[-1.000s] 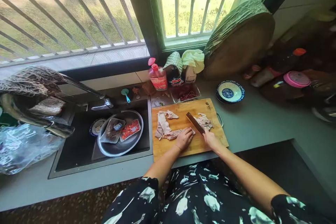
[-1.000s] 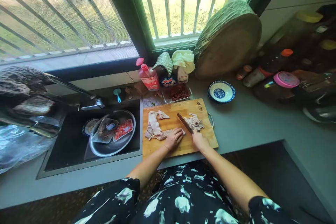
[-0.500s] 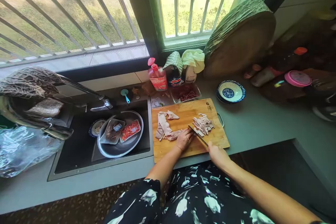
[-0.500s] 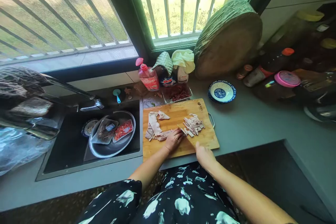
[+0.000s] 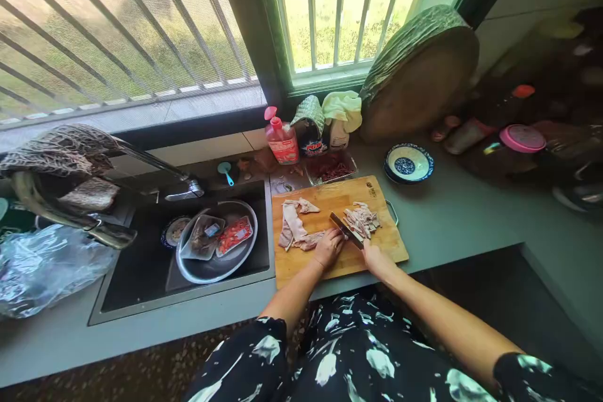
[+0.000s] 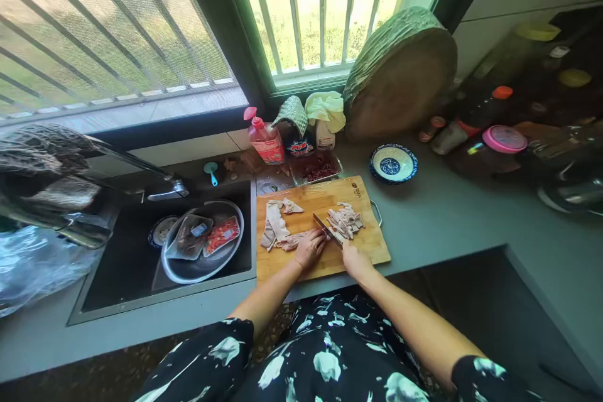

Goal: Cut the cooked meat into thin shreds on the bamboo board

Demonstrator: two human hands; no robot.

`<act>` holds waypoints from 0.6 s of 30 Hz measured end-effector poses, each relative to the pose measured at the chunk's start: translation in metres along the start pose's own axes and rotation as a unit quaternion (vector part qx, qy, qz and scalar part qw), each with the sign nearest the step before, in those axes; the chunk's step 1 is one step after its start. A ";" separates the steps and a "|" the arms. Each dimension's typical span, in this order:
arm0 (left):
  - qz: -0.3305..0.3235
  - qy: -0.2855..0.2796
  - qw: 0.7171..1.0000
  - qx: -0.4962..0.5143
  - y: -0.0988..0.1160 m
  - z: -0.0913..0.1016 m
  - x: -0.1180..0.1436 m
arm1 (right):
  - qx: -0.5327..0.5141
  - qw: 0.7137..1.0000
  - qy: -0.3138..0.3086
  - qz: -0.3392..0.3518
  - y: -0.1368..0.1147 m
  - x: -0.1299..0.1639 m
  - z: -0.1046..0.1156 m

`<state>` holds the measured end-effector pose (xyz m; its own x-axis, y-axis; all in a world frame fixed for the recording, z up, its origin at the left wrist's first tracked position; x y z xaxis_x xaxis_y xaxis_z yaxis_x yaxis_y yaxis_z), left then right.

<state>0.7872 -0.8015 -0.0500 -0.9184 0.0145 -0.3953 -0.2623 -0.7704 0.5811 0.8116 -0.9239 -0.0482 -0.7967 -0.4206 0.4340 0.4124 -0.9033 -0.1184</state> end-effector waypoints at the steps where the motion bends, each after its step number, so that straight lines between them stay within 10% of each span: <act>1: -0.004 -0.003 1.000 0.001 0.001 0.000 0.000 | 0.000 1.000 0.001 -0.005 0.002 0.000 0.001; 9: -0.011 -0.005 1.000 -0.011 0.003 0.008 0.005 | -0.008 0.999 0.048 -0.019 -0.004 -0.014 0.037; 18: -0.018 -0.019 1.000 -0.016 -0.005 -0.003 0.006 | 0.017 1.000 0.019 0.003 -0.009 0.014 0.004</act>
<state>0.7843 -0.7996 -0.0575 -0.9198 0.0661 -0.3868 -0.2854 -0.7892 0.5439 0.7982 -0.9211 -0.0377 -0.8096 -0.4300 0.3995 0.4323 -0.8973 -0.0898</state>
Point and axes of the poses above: each hand's wrist, its own x-axis away from the middle knuckle, its own z-axis out of the back of the hand, y = z × x, the point moved 9 cm from there along -x, towards the middle knuckle, and after that the axes turned 7 degrees about y, right-handed, at the moved point
